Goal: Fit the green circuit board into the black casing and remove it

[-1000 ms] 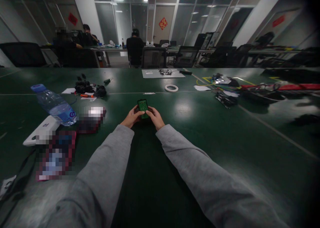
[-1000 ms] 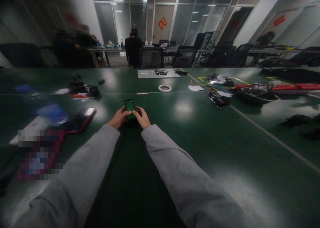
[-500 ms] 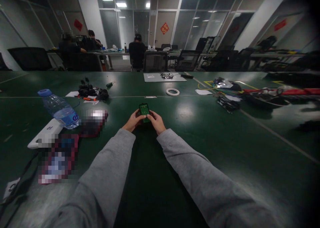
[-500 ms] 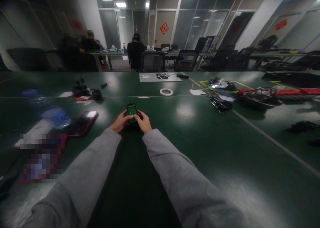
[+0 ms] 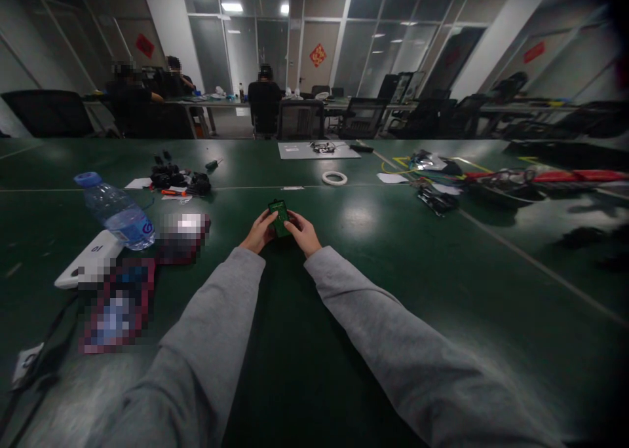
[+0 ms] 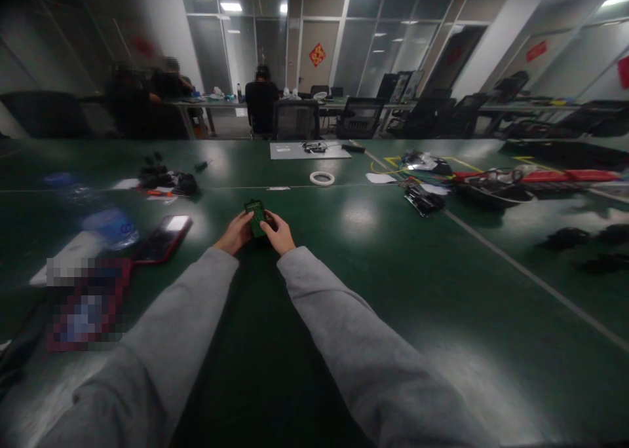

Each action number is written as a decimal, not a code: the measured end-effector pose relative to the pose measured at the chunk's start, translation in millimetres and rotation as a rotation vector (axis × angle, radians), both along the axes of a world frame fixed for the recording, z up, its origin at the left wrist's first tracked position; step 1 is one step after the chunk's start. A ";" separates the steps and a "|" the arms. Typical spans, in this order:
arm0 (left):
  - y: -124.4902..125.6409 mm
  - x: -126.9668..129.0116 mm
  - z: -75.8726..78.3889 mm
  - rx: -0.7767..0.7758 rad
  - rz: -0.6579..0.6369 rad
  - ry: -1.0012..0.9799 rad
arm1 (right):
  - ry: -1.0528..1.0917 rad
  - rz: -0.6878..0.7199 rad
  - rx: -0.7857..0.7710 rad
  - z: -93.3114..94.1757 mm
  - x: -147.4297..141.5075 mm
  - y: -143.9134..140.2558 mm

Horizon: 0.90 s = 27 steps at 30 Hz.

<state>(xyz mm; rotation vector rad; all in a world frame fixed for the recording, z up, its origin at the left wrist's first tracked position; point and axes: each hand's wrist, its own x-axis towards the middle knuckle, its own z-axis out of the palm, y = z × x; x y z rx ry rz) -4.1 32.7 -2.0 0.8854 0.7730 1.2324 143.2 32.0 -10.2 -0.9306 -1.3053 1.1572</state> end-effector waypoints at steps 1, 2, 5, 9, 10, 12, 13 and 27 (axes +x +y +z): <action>0.2 -0.2 0.2 -0.009 0.003 0.003 | 0.000 -0.001 0.001 -0.3 0.1 0.3; 0.3 -0.2 0.5 -0.016 0.006 0.007 | -0.003 -0.001 0.004 -1.0 0.1 0.8; 0.0 0.1 1.8 -0.008 0.014 0.007 | -0.004 0.009 0.025 -4.7 0.2 2.9; -2.1 0.7 3.4 0.014 0.022 -0.011 | 0.014 0.034 0.053 -9.8 0.1 5.1; -2.9 0.7 3.8 0.010 0.025 -0.011 | 0.015 0.037 0.059 -10.3 0.0 5.2; -4.4 0.4 4.5 0.007 0.030 -0.007 | 0.005 0.039 0.062 -10.0 -0.1 4.5; -5.0 0.3 4.9 0.008 0.028 -0.003 | -0.005 0.037 0.058 -9.3 -0.2 3.8; -3.5 3.0 2.1 0.048 0.085 -0.028 | 0.014 0.092 0.039 -11.3 0.4 5.2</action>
